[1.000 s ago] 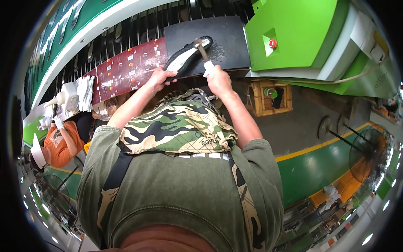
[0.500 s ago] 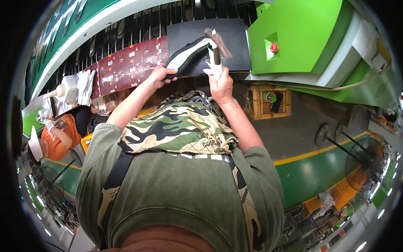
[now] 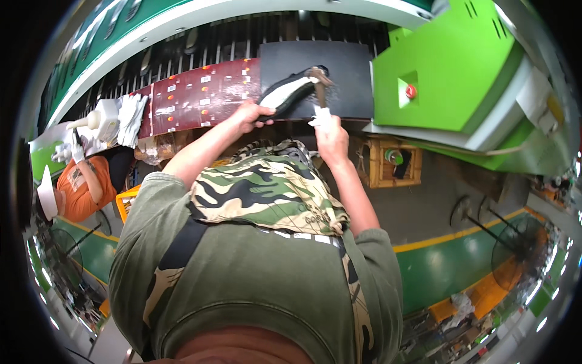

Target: Hammering the soles and edges of shoes on a production line assembly.

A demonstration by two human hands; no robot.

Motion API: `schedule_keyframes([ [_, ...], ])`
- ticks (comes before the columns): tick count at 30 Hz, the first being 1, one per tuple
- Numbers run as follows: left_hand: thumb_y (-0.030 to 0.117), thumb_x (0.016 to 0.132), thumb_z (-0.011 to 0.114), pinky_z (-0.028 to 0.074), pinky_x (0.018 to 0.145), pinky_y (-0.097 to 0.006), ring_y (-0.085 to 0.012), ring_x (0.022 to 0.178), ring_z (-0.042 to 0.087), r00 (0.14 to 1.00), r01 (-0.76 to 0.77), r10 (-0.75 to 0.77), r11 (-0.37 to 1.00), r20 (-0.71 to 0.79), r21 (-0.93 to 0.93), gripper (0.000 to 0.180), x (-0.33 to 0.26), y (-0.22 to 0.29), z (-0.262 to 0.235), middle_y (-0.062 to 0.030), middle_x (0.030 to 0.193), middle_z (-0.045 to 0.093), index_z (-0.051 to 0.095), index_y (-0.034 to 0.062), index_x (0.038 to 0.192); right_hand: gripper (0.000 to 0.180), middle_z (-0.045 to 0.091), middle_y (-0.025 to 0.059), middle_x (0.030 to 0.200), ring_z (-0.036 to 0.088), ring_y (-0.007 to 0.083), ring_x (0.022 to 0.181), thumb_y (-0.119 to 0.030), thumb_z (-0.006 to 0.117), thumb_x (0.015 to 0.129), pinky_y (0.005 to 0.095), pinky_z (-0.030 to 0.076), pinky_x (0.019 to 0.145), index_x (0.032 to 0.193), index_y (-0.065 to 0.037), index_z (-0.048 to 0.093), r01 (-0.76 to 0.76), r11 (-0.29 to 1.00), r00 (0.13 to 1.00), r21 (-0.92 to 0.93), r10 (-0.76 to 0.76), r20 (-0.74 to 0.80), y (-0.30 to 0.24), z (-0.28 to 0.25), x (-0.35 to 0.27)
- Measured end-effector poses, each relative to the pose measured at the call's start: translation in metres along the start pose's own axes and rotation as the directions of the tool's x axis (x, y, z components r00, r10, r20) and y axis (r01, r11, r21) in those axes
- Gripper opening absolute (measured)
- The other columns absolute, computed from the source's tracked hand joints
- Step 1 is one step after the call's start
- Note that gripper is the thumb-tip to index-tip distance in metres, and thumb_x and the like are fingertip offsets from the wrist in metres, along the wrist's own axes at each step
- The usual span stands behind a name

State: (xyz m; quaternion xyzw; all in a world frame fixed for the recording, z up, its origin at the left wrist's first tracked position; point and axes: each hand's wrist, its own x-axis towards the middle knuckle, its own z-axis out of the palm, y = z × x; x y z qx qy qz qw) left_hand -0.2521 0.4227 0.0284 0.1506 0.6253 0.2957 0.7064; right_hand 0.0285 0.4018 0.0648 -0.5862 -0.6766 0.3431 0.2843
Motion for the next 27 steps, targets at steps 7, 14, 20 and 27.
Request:
schedule_keyframes([
  [7, 0.004, 0.083, 0.076, 0.038, 0.036, -0.022, -0.0213, 0.06, 0.069, 0.999, -0.024, 0.028, 0.994, 0.04, -0.108, 0.037, -0.013, 0.002, 0.001, -0.0146, 0.093, 0.071, 0.056, -0.0044, 0.112, 0.028, 0.066, 0.0156, 0.073, 0.067, 0.0263, 0.056, -0.019, 0.067, 0.091, 0.0399, 0.051, 0.052, 0.106, 0.001, 0.054, -0.356, 0.923, 0.931, 0.144, 0.336, 0.146, 0.016, 0.017, -0.003],
  [14, 0.008, 0.089, 0.068, 0.038, 0.038, -0.021, -0.021, 0.064, 0.068, 0.986, 0.034, 0.035, 0.914, 0.163, -0.405, 0.022, -0.019, 0.012, -0.05, -0.0132, 0.087, 0.069, 0.062, -0.0042, 0.107, 0.031, 0.068, 0.0194, 0.083, 0.069, 0.0273, 0.057, -0.019, 0.068, 0.089, 0.0408, 0.055, 0.052, 0.104, 0.003, 0.052, -0.527, 0.838, 0.828, -0.14, 0.544, 0.138, 0.057, 0.045, -0.011],
  [20, 0.009, 0.092, 0.066, 0.037, 0.035, -0.022, -0.0204, 0.063, 0.068, 0.99, -0.137, 0.097, 0.861, -0.107, -0.49, 0.027, -0.003, 0.061, -0.107, -0.0143, 0.088, 0.068, 0.055, -0.006, 0.111, 0.032, 0.068, 0.0197, 0.085, 0.069, 0.0287, 0.058, -0.02, 0.07, 0.088, 0.042, 0.056, 0.057, 0.103, 0.002, 0.052, -0.605, 0.795, 0.786, -0.039, 0.605, 0.132, 0.057, 0.059, -0.014],
  [27, 0.01, 0.093, 0.066, 0.039, 0.036, -0.022, -0.0241, 0.065, 0.069, 0.965, -0.259, 0.194, 0.815, -0.178, -0.519, 0.022, 0.102, 0.142, -0.154, -0.0147, 0.089, 0.069, 0.058, 0.0002, 0.111, 0.034, 0.07, 0.0223, 0.094, 0.072, 0.0334, 0.074, -0.022, 0.072, 0.088, 0.0451, 0.057, 0.068, 0.107, 0.0, 0.054, -0.652, 0.752, 0.751, -0.095, 0.658, 0.053, 0.045, 0.066, -0.022],
])
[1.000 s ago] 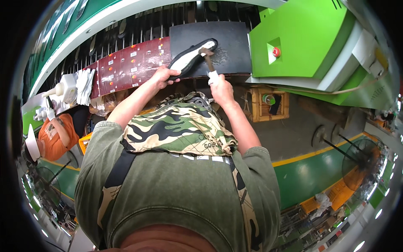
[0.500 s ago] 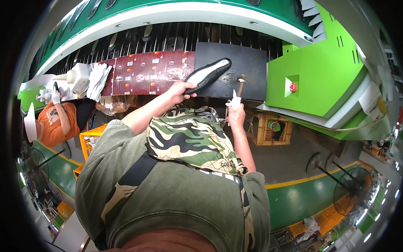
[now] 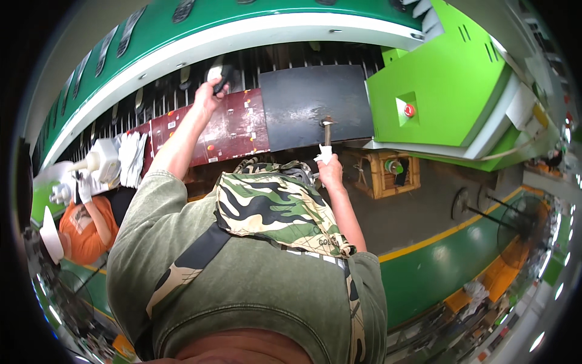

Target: Hammering the soles and edges of shoes on a production line assembly.

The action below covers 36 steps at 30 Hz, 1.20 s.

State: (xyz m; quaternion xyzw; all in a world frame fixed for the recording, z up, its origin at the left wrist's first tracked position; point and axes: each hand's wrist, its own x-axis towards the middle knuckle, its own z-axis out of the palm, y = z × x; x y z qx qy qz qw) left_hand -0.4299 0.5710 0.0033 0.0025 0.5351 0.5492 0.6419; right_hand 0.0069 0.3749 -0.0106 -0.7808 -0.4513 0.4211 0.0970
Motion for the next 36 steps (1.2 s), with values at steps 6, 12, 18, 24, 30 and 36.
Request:
schedule_keyframes([
  [6, 0.02, 0.098, 0.064, 0.063, 0.065, -0.039, -0.0387, 0.089, 0.071, 0.981, -0.07, 0.04, 0.986, -0.188, -0.154, 0.039, 0.078, -0.009, 0.006, -0.0282, 0.117, 0.062, 0.052, 0.0008, 0.129, 0.038, 0.069, 0.026, 0.102, 0.068, 0.0429, 0.097, -0.027, 0.073, 0.086, 0.0501, 0.053, 0.085, 0.108, -0.001, 0.056, -0.001, 1.0, 1.0, -0.024, 0.0, -0.012, 0.011, 0.003, -0.002],
  [12, 0.023, 0.1, 0.061, 0.062, 0.071, -0.041, -0.0359, 0.094, 0.069, 0.993, 0.042, -0.052, 0.994, -0.104, -0.104, 0.038, 0.097, -0.071, 0.038, -0.0266, 0.117, 0.065, 0.054, -0.0061, 0.124, 0.028, 0.068, 0.0193, 0.084, 0.066, 0.0299, 0.068, -0.02, 0.071, 0.087, 0.0424, 0.051, 0.063, 0.101, 0.001, 0.058, 0.028, 0.988, 0.996, 0.15, -0.015, -0.089, 0.023, -0.005, -0.035],
  [18, 0.015, 0.091, 0.074, 0.061, 0.068, -0.038, -0.032, 0.086, 0.07, 0.992, 0.032, -0.064, 0.958, 0.106, 0.284, 0.035, 0.1, -0.112, 0.154, -0.0223, 0.112, 0.066, 0.061, -0.0069, 0.115, 0.035, 0.069, 0.0249, 0.09, 0.069, 0.0415, 0.086, -0.028, 0.071, 0.084, 0.0475, 0.052, 0.073, 0.101, 0.0, 0.061, 0.014, 0.998, 0.963, 0.064, 0.004, -0.269, 0.067, -0.012, -0.088],
  [24, 0.019, 0.094, 0.07, 0.058, 0.095, -0.045, -0.038, 0.112, 0.063, 0.979, -0.026, -0.065, 0.902, 0.195, 0.43, 0.059, 0.163, -0.125, 0.22, -0.0189, 0.147, 0.046, 0.043, 0.0057, 0.145, 0.039, 0.068, 0.0284, 0.092, 0.066, 0.0474, 0.09, -0.036, 0.071, 0.082, 0.054, 0.051, 0.076, 0.099, -0.003, 0.058, -0.254, 0.966, 0.939, -0.044, 0.235, -0.252, 0.13, -0.004, -0.136],
  [30, 0.014, 0.09, 0.073, 0.059, 0.088, -0.058, -0.027, 0.127, 0.054, 0.97, 0.182, -0.192, 0.98, 0.15, 0.083, 0.057, 0.186, -0.192, 0.259, -0.0046, 0.145, 0.048, 0.047, 0.0175, 0.141, 0.034, 0.073, 0.0201, 0.1, 0.07, 0.0383, 0.093, -0.031, 0.07, 0.08, 0.0488, 0.055, 0.079, 0.103, -0.006, 0.073, -0.628, 0.775, 0.769, 0.071, 0.632, -0.096, 0.206, 0.024, -0.226],
  [36, 0.029, 0.102, 0.056, 0.061, 0.08, -0.05, -0.0273, 0.12, 0.06, 0.2, 0.977, -0.97, 0.186, 0.139, -0.103, 0.039, 0.292, -0.107, 0.268, -0.0037, 0.136, 0.057, 0.049, 0.0156, 0.138, 0.024, 0.072, 0.012, 0.079, 0.072, 0.0311, 0.082, -0.024, 0.075, 0.08, 0.0447, 0.054, 0.071, 0.094, -0.004, 0.073, -0.829, 0.457, 0.479, 0.323, 0.878, -0.012, 0.218, 0.051, -0.276],
])
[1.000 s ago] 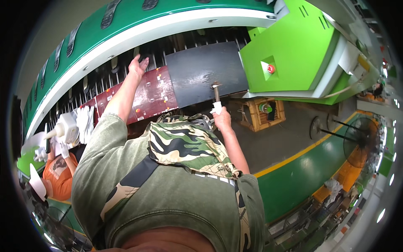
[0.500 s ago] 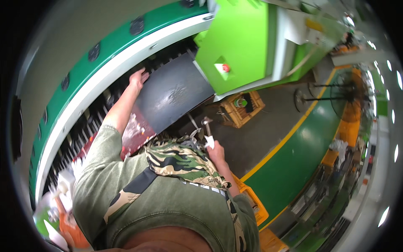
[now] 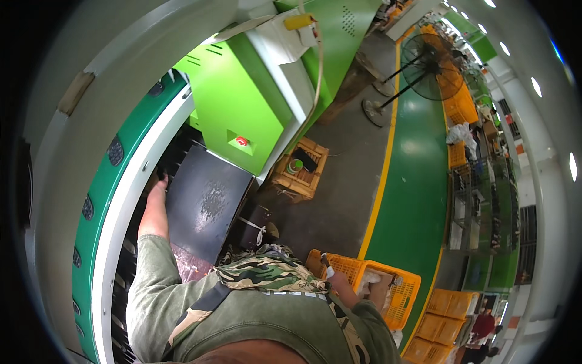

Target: Hammering the soles and edges of shoes on a production line assembly.

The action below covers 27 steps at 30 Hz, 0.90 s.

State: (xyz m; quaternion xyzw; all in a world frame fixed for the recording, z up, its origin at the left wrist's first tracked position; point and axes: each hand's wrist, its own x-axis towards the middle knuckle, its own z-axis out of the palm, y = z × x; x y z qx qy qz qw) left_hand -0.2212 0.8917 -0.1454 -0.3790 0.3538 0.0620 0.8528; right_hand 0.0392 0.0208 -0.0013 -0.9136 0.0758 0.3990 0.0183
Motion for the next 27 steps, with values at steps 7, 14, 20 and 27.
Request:
schedule_keyframes([
  [7, 0.028, 0.106, 0.048, 0.064, 0.066, -0.038, -0.0303, 0.105, 0.069, 0.597, -0.792, 0.778, 0.534, 0.193, 0.296, 0.047, -0.014, -0.045, -0.041, -0.0065, 0.139, 0.055, 0.034, 0.0209, 0.15, 0.039, 0.073, 0.0165, 0.087, 0.071, 0.033, 0.084, -0.039, 0.069, 0.087, 0.0457, 0.053, 0.073, 0.1, -0.002, 0.072, 0.315, 0.942, 0.949, -0.115, -0.309, 0.069, 0.016, 0.046, 0.068],
  [14, 0.016, 0.088, 0.075, 0.051, 0.049, -0.028, -0.0246, 0.069, 0.068, 0.5, -0.823, 0.795, 0.313, 0.343, 0.475, 0.04, -0.069, -0.209, -0.096, -0.0167, 0.095, 0.069, 0.057, 0.0044, 0.122, 0.045, 0.071, 0.0228, 0.106, 0.068, 0.0404, 0.101, -0.034, 0.078, 0.072, 0.0484, 0.054, 0.088, 0.104, -0.004, 0.07, 0.516, 0.782, 0.847, -0.35, -0.527, 0.073, -0.091, 0.028, 0.106],
  [20, 0.014, 0.092, 0.067, 0.05, 0.048, -0.026, -0.0191, 0.063, 0.067, 0.442, -0.787, 0.81, 0.144, 0.386, 0.6, 0.023, -0.114, -0.327, -0.186, -0.0149, 0.085, 0.07, 0.063, -0.0042, 0.105, 0.026, 0.07, 0.0215, 0.085, 0.07, 0.0354, 0.07, -0.02, 0.071, 0.083, 0.0455, 0.054, 0.065, 0.098, 0.0, 0.061, 0.816, 0.574, 0.578, -0.07, -0.812, 0.078, -0.221, -0.044, 0.037],
  [27, 0.011, 0.089, 0.069, 0.051, 0.045, -0.022, -0.0148, 0.059, 0.066, 0.451, -0.725, 0.849, 0.168, 0.275, 0.668, 0.024, -0.105, -0.414, -0.254, -0.0105, 0.081, 0.069, 0.062, -0.0031, 0.107, 0.033, 0.071, 0.0222, 0.089, 0.07, 0.0407, 0.08, -0.025, 0.071, 0.087, 0.0487, 0.054, 0.07, 0.107, -0.002, 0.057, 0.978, 0.177, 0.164, 0.11, -0.98, 0.114, -0.36, -0.03, -0.007],
])
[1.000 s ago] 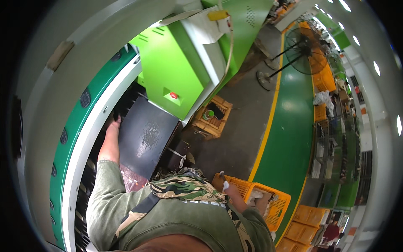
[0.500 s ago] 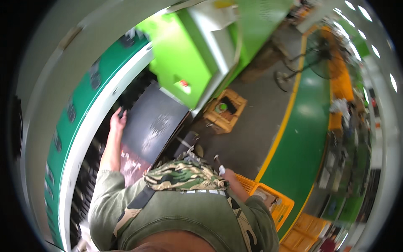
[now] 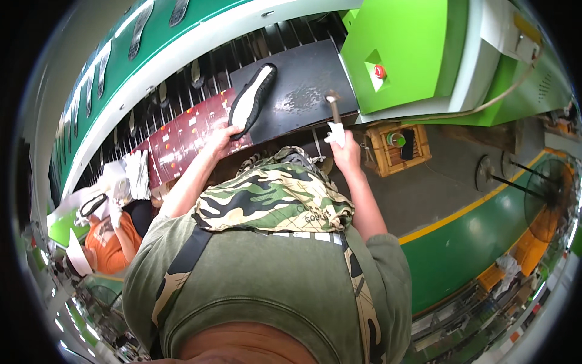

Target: Hammering the soles and edges of shoes on a production line assembly.

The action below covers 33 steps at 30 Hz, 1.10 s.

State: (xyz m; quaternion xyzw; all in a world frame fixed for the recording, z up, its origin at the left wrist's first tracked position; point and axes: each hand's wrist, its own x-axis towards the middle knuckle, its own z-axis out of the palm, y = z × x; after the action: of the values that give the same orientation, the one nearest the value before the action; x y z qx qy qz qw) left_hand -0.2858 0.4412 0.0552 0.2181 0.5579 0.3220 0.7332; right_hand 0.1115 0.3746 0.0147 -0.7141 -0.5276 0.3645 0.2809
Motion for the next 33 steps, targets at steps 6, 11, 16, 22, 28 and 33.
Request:
schedule_keyframes([
  [6, 0.014, 0.088, 0.071, 0.042, 0.047, -0.022, -0.012, 0.061, 0.062, 0.993, 0.107, -0.103, 0.992, -0.052, 0.065, 0.03, -0.033, -0.04, 0.018, -0.0043, 0.091, 0.067, 0.061, 0.0023, 0.113, 0.046, 0.068, 0.027, 0.104, 0.064, 0.0466, 0.102, -0.031, 0.072, 0.085, 0.0555, 0.05, 0.087, 0.116, -0.002, 0.053, -0.105, 0.968, 0.957, -0.228, 0.161, 0.242, -0.015, 0.045, 0.05],
  [11, 0.018, 0.091, 0.07, 0.037, 0.045, -0.02, -0.0089, 0.06, 0.056, 0.99, 0.057, -0.045, 0.994, -0.133, 0.088, 0.027, -0.038, -0.058, 0.033, -0.0056, 0.092, 0.069, 0.06, 0.003, 0.111, 0.027, 0.066, 0.0103, 0.075, 0.063, 0.0178, 0.05, -0.02, 0.068, 0.091, 0.0344, 0.05, 0.045, 0.104, 0.001, 0.057, -0.206, 0.978, 0.934, 0.014, 0.192, 0.3, -0.056, 0.03, 0.051],
  [16, 0.025, 0.09, 0.074, 0.035, 0.044, -0.02, -0.0075, 0.058, 0.054, 0.985, 0.048, -0.024, 0.99, -0.173, 0.134, 0.033, -0.036, -0.063, 0.032, -0.0043, 0.087, 0.069, 0.061, 0.0032, 0.111, 0.029, 0.069, 0.0149, 0.076, 0.065, 0.0221, 0.051, -0.022, 0.071, 0.091, 0.0359, 0.052, 0.051, 0.105, 0.001, 0.058, 0.202, 0.958, 0.966, 0.205, -0.23, 0.118, -0.139, -0.001, 0.065],
  [22, 0.021, 0.089, 0.073, 0.035, 0.042, -0.02, -0.0075, 0.054, 0.052, 0.993, 0.023, -0.012, 0.995, -0.114, 0.095, 0.03, -0.027, -0.062, 0.032, -0.0053, 0.085, 0.068, 0.061, 0.0025, 0.11, 0.038, 0.069, 0.0196, 0.083, 0.071, 0.0334, 0.071, -0.027, 0.066, 0.094, 0.0448, 0.055, 0.067, 0.114, 0.002, 0.051, 0.39, 0.898, 0.921, -0.203, -0.386, 0.061, -0.099, 0.06, 0.077],
  [28, 0.022, 0.086, 0.075, 0.037, 0.044, -0.021, -0.0074, 0.055, 0.053, 0.986, 0.035, -0.021, 0.996, -0.165, 0.08, 0.026, -0.035, -0.055, 0.031, -0.0027, 0.08, 0.069, 0.066, 0.0035, 0.102, 0.038, 0.069, 0.0277, 0.092, 0.067, 0.0472, 0.088, -0.023, 0.065, 0.091, 0.0532, 0.053, 0.078, 0.116, 0.001, 0.05, 0.264, 0.954, 0.947, -0.142, -0.228, 0.227, -0.135, 0.045, 0.082],
  [33, 0.02, 0.085, 0.076, 0.035, 0.044, -0.023, -0.0089, 0.053, 0.051, 0.985, 0.053, -0.027, 0.986, -0.169, 0.156, 0.028, -0.034, -0.048, 0.029, -0.0035, 0.081, 0.067, 0.065, 0.0023, 0.103, 0.042, 0.069, 0.0282, 0.098, 0.067, 0.0467, 0.095, -0.027, 0.066, 0.09, 0.0534, 0.052, 0.085, 0.119, 0.001, 0.051, 0.297, 0.934, 0.947, -0.2, -0.261, 0.19, -0.142, 0.055, 0.077],
])
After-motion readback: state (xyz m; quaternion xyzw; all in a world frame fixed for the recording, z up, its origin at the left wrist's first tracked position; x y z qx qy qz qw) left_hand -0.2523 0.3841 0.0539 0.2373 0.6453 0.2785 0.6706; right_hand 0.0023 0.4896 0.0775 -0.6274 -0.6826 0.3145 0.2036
